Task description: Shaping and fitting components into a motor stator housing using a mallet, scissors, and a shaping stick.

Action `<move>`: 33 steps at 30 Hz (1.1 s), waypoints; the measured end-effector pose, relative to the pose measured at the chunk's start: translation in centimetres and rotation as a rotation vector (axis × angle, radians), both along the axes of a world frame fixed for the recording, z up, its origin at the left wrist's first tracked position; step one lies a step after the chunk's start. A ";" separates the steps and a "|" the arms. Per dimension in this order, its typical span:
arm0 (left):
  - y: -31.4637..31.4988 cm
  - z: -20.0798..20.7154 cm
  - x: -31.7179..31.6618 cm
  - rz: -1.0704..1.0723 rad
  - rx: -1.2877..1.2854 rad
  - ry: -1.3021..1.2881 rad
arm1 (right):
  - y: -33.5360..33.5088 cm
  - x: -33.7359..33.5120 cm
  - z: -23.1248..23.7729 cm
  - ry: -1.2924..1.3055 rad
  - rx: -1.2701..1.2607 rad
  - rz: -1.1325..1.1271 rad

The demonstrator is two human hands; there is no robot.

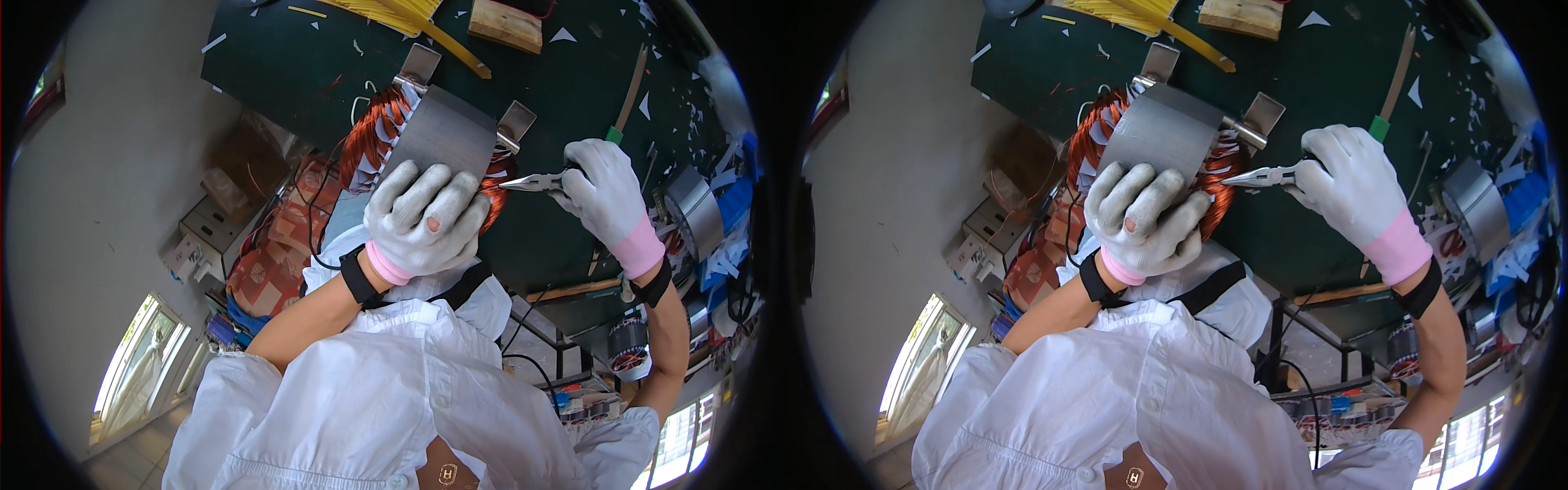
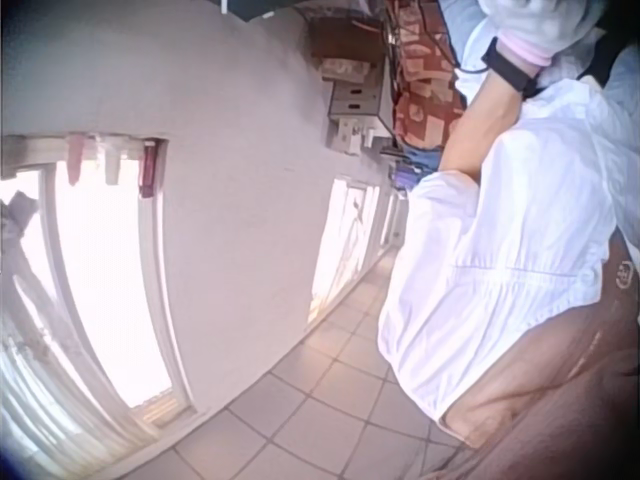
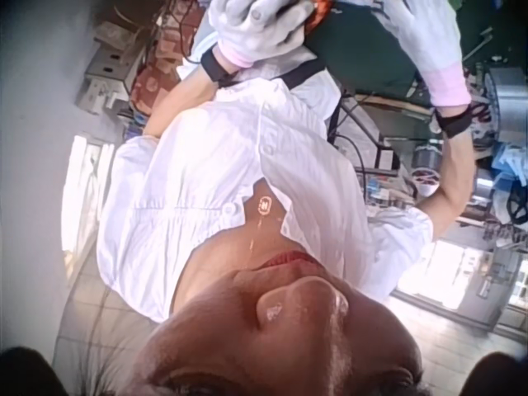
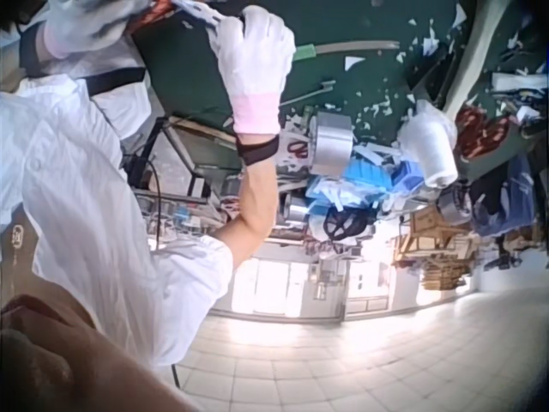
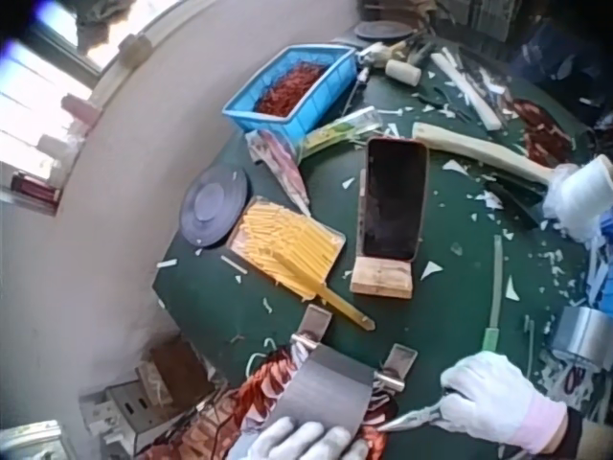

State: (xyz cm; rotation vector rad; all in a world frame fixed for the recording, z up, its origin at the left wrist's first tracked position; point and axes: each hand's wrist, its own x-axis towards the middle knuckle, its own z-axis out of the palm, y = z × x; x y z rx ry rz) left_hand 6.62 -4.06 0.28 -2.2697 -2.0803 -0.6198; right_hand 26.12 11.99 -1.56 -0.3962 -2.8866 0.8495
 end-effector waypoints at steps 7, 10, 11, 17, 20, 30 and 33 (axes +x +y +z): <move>0.1 -0.1 0.0 0.005 0.017 0.004 | 0.1 0.1 -0.3 0.006 0.022 0.018; 0.1 -0.1 0.0 0.006 0.027 0.006 | 0.4 0.0 -0.6 0.023 0.024 0.037; 0.1 -0.1 0.1 0.006 0.032 0.001 | 0.4 0.0 -0.7 0.036 0.028 0.043; 0.3 -0.1 0.1 0.006 0.029 -0.009 | 0.1 -0.7 -0.9 0.067 0.023 0.037; 0.3 -0.4 0.0 0.002 0.059 -0.032 | -0.1 -1.1 -0.8 0.081 0.030 0.018; 0.5 -0.6 0.1 0.054 0.235 -0.220 | -0.7 -1.0 0.9 -0.518 -1.456 -0.315; 0.3 -0.6 -0.4 -0.081 0.142 -0.241 | -0.6 -0.3 -1.3 -0.402 -1.455 -0.210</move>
